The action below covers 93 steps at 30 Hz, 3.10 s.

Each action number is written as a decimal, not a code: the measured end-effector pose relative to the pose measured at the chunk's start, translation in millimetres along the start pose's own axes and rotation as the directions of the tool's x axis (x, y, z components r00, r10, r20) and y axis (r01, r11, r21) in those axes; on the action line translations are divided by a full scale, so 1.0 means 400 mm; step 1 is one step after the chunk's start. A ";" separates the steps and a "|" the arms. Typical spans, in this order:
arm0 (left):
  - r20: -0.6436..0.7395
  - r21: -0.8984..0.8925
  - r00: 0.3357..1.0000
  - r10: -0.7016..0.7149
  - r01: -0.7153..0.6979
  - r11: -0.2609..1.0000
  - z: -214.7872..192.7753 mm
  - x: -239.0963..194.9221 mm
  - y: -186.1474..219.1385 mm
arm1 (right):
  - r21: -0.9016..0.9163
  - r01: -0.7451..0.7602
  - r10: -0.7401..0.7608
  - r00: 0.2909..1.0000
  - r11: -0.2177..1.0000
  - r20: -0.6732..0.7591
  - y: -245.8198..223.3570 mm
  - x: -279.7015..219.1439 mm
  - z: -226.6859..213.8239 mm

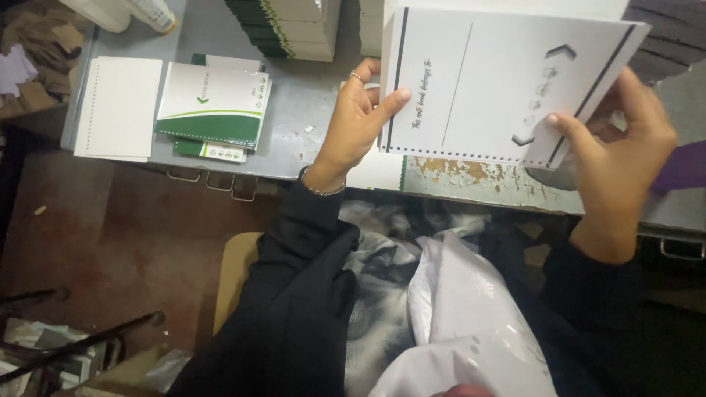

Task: Organizing and collating notebook covers and pages into stacks for binding.

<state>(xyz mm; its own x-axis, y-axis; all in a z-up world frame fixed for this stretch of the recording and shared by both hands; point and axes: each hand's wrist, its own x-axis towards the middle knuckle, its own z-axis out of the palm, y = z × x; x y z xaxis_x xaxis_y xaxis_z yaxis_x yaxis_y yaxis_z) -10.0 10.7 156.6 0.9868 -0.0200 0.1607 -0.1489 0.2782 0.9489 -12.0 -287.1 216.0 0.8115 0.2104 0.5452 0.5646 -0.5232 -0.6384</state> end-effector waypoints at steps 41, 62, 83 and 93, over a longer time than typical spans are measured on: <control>-0.340 -0.052 0.886 -0.315 0.317 0.947 -0.181 -0.104 -0.518 | 0.480 -0.516 0.601 0.799 0.709 -0.028 0.274 -0.326 0.364; -0.300 -0.223 0.742 -0.600 0.557 0.800 -0.133 -0.106 -0.323 | 0.413 -0.536 0.572 0.819 0.736 0.044 0.348 -0.293 0.416; -0.259 -0.127 0.869 -0.422 0.402 0.907 -0.182 -0.130 -0.495 | -0.316 -0.374 0.380 0.924 0.872 -0.046 0.383 -0.288 0.403; -0.168 0.129 0.971 -0.169 0.192 0.973 -0.157 -0.130 -0.435 | 0.392 -0.615 0.561 0.788 0.684 0.256 0.403 -0.269 0.355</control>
<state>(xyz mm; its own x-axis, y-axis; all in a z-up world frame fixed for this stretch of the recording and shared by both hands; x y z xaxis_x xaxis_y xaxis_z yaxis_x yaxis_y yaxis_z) -31.5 23.8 -33.8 0.9943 0.0944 -0.0502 0.0364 0.1429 0.9891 13.1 -276.6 -22.7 0.9942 0.0837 -0.0676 -0.0532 -0.1632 -0.9852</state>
